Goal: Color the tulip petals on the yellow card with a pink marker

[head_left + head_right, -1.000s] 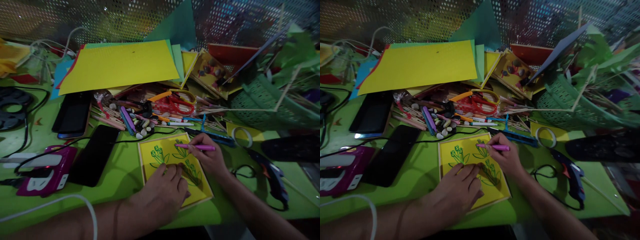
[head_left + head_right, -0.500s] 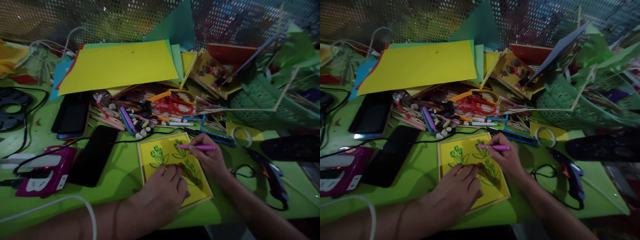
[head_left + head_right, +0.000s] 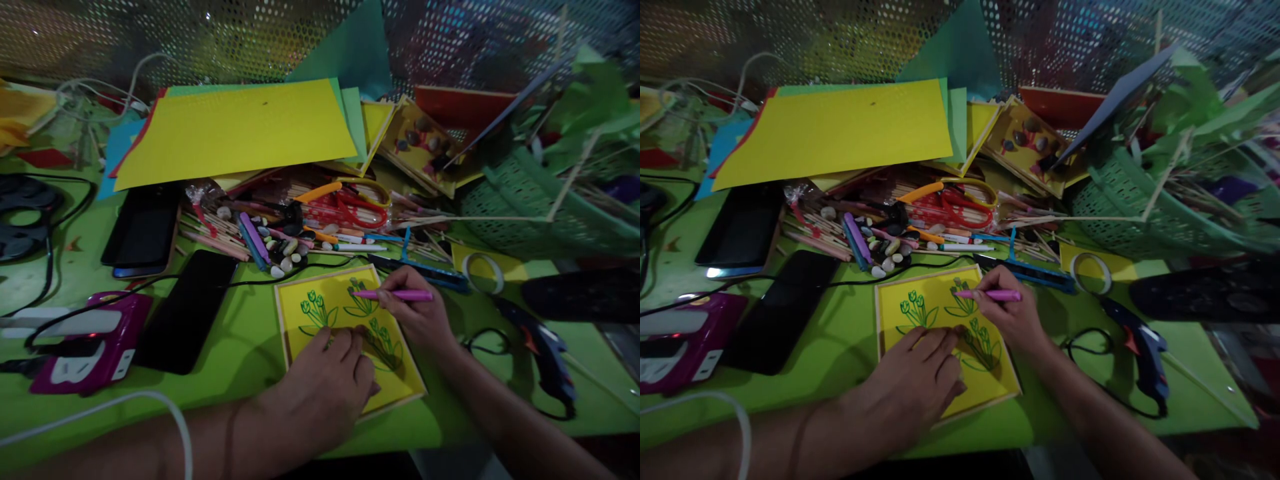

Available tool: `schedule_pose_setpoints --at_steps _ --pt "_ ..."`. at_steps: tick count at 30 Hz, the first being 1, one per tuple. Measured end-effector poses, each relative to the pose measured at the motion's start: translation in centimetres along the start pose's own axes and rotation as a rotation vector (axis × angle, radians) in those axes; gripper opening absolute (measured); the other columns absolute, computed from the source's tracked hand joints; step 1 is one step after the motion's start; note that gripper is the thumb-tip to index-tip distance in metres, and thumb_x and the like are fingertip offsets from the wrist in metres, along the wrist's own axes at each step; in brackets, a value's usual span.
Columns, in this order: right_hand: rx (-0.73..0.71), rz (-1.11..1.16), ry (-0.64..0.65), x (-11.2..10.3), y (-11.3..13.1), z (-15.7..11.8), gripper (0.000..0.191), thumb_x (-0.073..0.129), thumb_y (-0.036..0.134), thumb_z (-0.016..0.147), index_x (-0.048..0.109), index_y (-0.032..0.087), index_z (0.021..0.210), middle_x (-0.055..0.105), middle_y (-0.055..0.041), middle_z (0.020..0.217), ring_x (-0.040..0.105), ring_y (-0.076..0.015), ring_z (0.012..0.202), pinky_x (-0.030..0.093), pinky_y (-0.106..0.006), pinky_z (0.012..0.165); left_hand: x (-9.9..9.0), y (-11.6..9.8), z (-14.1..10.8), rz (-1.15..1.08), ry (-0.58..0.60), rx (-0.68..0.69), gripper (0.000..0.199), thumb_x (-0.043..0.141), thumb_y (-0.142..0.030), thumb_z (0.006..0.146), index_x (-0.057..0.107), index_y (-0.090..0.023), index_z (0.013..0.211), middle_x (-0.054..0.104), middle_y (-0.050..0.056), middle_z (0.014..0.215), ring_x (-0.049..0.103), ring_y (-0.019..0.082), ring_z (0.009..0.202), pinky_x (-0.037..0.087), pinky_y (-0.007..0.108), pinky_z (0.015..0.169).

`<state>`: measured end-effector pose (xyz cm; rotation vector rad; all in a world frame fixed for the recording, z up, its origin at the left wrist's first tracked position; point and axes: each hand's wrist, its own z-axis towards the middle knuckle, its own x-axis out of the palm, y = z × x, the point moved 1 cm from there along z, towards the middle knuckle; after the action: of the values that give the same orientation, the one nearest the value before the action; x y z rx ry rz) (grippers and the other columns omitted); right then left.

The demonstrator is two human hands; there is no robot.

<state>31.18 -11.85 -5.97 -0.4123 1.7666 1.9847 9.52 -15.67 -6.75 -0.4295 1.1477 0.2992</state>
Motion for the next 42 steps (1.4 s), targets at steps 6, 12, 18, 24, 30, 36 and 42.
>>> schedule_pose_setpoints --at_steps 6,12,18,24,30,36,42 --pt "0.002 0.005 0.005 -0.10 -0.18 -0.09 0.012 0.070 0.026 0.089 0.062 0.024 0.081 0.057 0.0031 0.068 0.049 -0.0149 0.060 0.039 -0.027 0.054 -0.13 0.00 0.11 -0.002 -0.032 -0.011 0.026 0.058 -0.038 0.106 0.060 -0.017 0.091 0.078 0.012 0.112 0.070 0.025 0.104 0.045 0.041 0.090" --pt "0.005 0.007 0.013 -0.12 0.04 -0.07 0.011 0.071 0.026 0.088 0.063 0.024 0.080 0.057 0.0029 0.068 0.049 -0.0150 0.059 0.039 -0.027 0.054 -0.01 -0.03 0.07 -0.001 -0.031 -0.008 0.026 0.056 -0.038 0.107 0.060 -0.017 0.091 0.078 0.013 0.112 0.070 0.024 0.105 0.045 0.040 0.088" --pt "-0.012 0.056 -0.019 -0.22 -0.63 -0.33 0.011 0.070 0.024 0.091 0.062 0.024 0.084 0.058 0.0029 0.074 0.052 -0.0147 0.064 0.042 -0.027 0.058 -0.13 -0.06 0.03 0.000 -0.033 -0.011 0.026 0.056 -0.037 0.107 0.061 -0.016 0.094 0.078 0.013 0.115 0.070 0.025 0.106 0.046 0.041 0.089" --pt "0.000 0.058 -0.014 -0.20 -0.64 -0.33 0.011 0.071 0.023 0.091 0.062 0.023 0.083 0.058 0.0029 0.073 0.051 -0.0147 0.063 0.041 -0.027 0.058 -0.07 -0.05 0.12 0.006 -0.042 -0.011 0.026 0.058 -0.039 0.105 0.061 -0.017 0.092 0.079 0.012 0.112 0.071 0.025 0.107 0.047 0.040 0.088" --pt "-0.024 0.035 -0.029 -0.13 -0.36 -0.10 0.012 0.071 0.022 0.089 0.062 0.024 0.081 0.059 0.0034 0.072 0.051 -0.0141 0.062 0.040 -0.026 0.056 -0.19 0.06 0.20 0.012 -0.042 -0.011 0.024 0.058 -0.038 0.105 0.060 -0.017 0.092 0.078 0.011 0.114 0.071 0.025 0.106 0.047 0.041 0.091" --pt "-0.021 0.037 -0.019 -0.07 -0.23 -0.06 0.012 0.071 0.022 0.089 0.062 0.024 0.081 0.058 0.0034 0.071 0.049 -0.0139 0.060 0.039 -0.026 0.055 -0.17 -0.07 0.17 0.007 -0.047 -0.014 0.025 0.057 -0.038 0.106 0.060 -0.017 0.092 0.079 0.012 0.113 0.071 0.025 0.107 0.047 0.041 0.090" --pt "0.011 0.098 -0.083 -0.53 -0.74 0.06 0.012 0.073 0.027 0.090 0.063 0.024 0.083 0.060 0.0027 0.071 0.052 -0.0156 0.062 0.041 -0.028 0.057 0.06 -0.01 -0.05 0.014 -0.035 -0.013 0.025 0.057 -0.039 0.106 0.061 -0.017 0.094 0.078 0.011 0.119 0.071 0.026 0.110 0.046 0.042 0.094"
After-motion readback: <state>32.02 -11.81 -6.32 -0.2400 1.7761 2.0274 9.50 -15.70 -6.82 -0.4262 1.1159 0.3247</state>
